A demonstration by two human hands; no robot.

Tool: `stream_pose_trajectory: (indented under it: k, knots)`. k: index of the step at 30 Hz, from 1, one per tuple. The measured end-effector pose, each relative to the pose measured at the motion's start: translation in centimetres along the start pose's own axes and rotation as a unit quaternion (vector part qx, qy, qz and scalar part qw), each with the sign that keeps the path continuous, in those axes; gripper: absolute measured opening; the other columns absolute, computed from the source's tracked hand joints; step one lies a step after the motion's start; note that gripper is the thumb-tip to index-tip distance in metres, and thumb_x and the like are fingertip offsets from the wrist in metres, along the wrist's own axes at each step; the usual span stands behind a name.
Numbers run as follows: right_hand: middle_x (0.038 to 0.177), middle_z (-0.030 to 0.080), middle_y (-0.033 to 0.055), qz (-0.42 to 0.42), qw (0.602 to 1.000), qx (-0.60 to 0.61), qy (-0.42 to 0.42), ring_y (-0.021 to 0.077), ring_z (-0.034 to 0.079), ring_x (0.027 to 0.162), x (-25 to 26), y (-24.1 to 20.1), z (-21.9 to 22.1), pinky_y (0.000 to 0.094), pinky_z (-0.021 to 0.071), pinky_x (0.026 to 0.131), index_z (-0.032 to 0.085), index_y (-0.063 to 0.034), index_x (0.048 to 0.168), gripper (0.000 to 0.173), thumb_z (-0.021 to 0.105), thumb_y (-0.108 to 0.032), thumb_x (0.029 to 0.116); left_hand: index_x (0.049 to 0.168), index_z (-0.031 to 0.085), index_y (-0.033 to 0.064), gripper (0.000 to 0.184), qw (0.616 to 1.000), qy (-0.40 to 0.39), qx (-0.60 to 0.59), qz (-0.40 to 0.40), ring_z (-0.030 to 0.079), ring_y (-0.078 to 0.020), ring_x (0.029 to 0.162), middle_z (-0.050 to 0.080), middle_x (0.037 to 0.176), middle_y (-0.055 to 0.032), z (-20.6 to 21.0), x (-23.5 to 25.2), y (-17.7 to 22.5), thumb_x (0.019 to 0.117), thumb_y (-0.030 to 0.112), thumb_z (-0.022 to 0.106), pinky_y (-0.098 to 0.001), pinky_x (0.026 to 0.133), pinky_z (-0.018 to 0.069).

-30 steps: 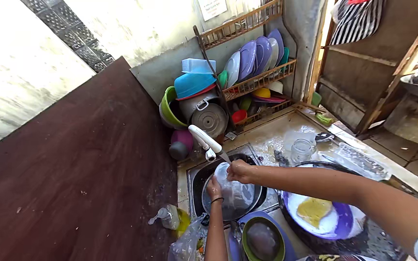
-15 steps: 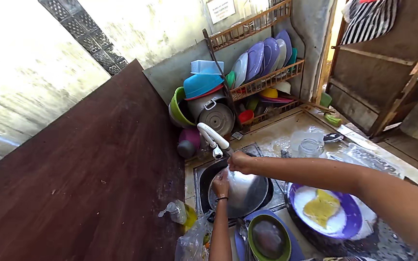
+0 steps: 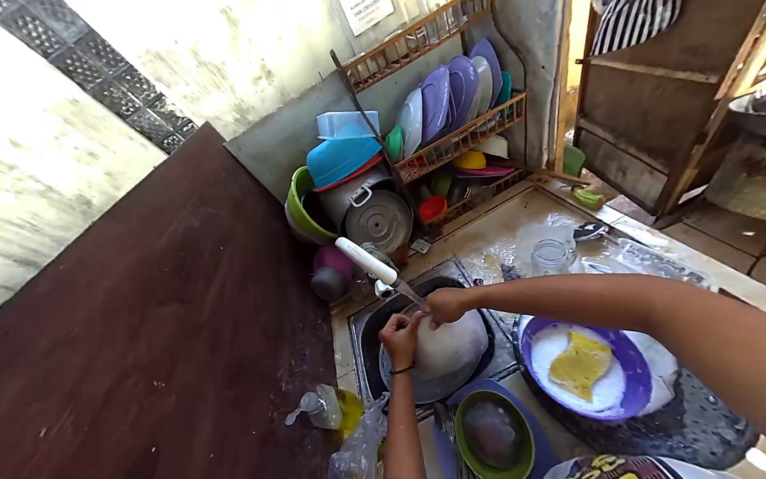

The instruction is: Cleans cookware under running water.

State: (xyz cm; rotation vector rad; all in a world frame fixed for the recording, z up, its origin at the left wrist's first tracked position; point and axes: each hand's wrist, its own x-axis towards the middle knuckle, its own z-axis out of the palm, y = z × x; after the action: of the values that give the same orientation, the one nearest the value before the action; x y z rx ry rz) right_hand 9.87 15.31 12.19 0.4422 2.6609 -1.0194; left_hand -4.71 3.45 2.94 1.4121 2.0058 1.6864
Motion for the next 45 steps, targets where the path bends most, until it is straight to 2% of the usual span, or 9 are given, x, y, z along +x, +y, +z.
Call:
stream_pose_trajectory:
  k: [3,6,14,23,30,37,40,42,45]
  knots:
    - [0.116,0.064,0.0343,0.020,1.000,0.001,0.006,0.0489,0.059,0.115,1.1,-1.3,0.2,0.0639,0.0423,0.098,0.065,0.0139,0.113,0.034,0.058,-0.018,0.1052,0.115,0.060,-0.0179,0.034,0.994,0.086,-0.010,-0.063,0.066,-0.0243,0.102,0.067,0.109,-0.0262,1.2,-1.8,0.8,0.0945,0.008,0.068,-0.0342,0.095,0.0524]
    - [0.117,0.063,0.0351,0.071,0.997,-0.004,0.019,0.0507,0.061,0.114,1.9,-2.9,1.0,0.0669,0.0459,0.093,0.064,0.0146,0.108,0.032,0.058,-0.016,0.1030,0.151,0.028,-0.0166,0.055,0.985,0.052,0.097,-0.135,0.035,-0.0479,0.146,0.032,0.155,-0.0381,3.7,-4.5,2.7,0.1055,0.007,0.048,-0.0502,0.122,0.0279]
    - [0.122,0.061,0.0350,0.050,0.997,-0.054,0.023,0.0498,0.060,0.117,0.3,-3.4,-0.5,0.0625,0.0462,0.097,0.060,0.0154,0.118,0.029,0.054,-0.010,0.1049,0.148,0.043,-0.0094,0.046,0.979,0.059,0.095,-0.170,0.043,-0.0408,0.144,0.045,0.153,-0.0282,5.3,-5.9,3.1,0.1092,0.013,0.033,-0.0542,0.119,0.0316]
    - [0.125,0.061,0.0327,0.143,0.980,0.110,0.079,0.0448,0.060,0.119,-0.4,-4.5,-1.1,0.0597,0.0478,0.097,0.058,0.0146,0.120,0.027,0.055,-0.004,0.1011,0.152,0.033,0.0083,0.063,0.733,0.195,-0.466,-0.455,0.046,-0.0342,0.132,0.042,0.150,-0.0193,9.5,-8.3,4.0,0.1088,0.050,0.013,-0.0601,0.103,0.0418]
    - [0.130,0.058,0.0287,0.270,0.913,0.270,0.141,0.0385,0.061,0.120,-1.1,-4.2,-2.2,0.0540,0.0501,0.094,0.053,0.0089,0.131,0.033,0.050,-0.010,0.1035,0.153,0.022,-0.0155,0.053,0.967,0.188,-0.014,-0.171,0.025,-0.0503,0.148,0.023,0.159,-0.0386,10.3,-7.5,3.6,0.1092,0.013,0.029,-0.0526,0.123,0.0226]
    - [0.110,0.062,0.0197,0.340,0.856,0.356,0.158,0.0278,0.065,0.096,-0.3,-1.4,-1.0,0.0453,0.0529,0.082,0.060,0.0056,0.116,0.022,0.055,-0.010,0.1006,0.153,0.044,0.0013,0.056,0.977,-0.045,0.183,-0.099,0.016,-0.0532,0.152,0.024,0.165,-0.0253,10.6,-4.8,5.6,0.1060,0.030,0.032,-0.0757,0.115,0.0089]
    - [0.123,0.060,0.0236,0.344,0.844,0.373,0.173,0.0317,0.062,0.112,-0.8,-1.9,-1.2,0.0483,0.0511,0.089,0.056,0.0070,0.125,0.028,0.051,-0.009,0.1019,0.161,0.012,-0.0065,0.087,0.972,-0.070,0.115,-0.194,-0.013,-0.0657,0.145,-0.012,0.162,-0.0402,10.7,-7.5,6.2,0.0993,0.032,0.060,-0.0758,0.115,-0.0050]
    - [0.130,0.058,0.0255,0.330,0.843,0.385,0.181,0.0336,0.060,0.121,-0.2,-2.4,-0.9,0.0504,0.0499,0.095,0.053,0.0075,0.129,0.033,0.055,-0.007,0.0997,0.159,-0.019,0.0001,0.118,0.935,-0.049,0.019,-0.350,-0.005,-0.0578,0.150,-0.022,0.161,-0.0375,10.8,-8.6,5.7,0.0909,0.021,0.075,-0.0647,0.120,0.0148]
    - [0.133,0.056,0.0275,0.263,0.840,0.432,0.193,0.0361,0.058,0.122,1.4,-2.8,0.7,0.0524,0.0490,0.098,0.046,0.0071,0.138,0.043,0.058,-0.008,0.0996,0.160,-0.015,0.0127,0.086,0.880,-0.001,-0.107,-0.463,0.051,-0.0471,0.125,0.006,0.162,-0.0333,10.2,-8.6,4.5,0.1041,0.000,0.049,-0.0534,0.084,0.0568]
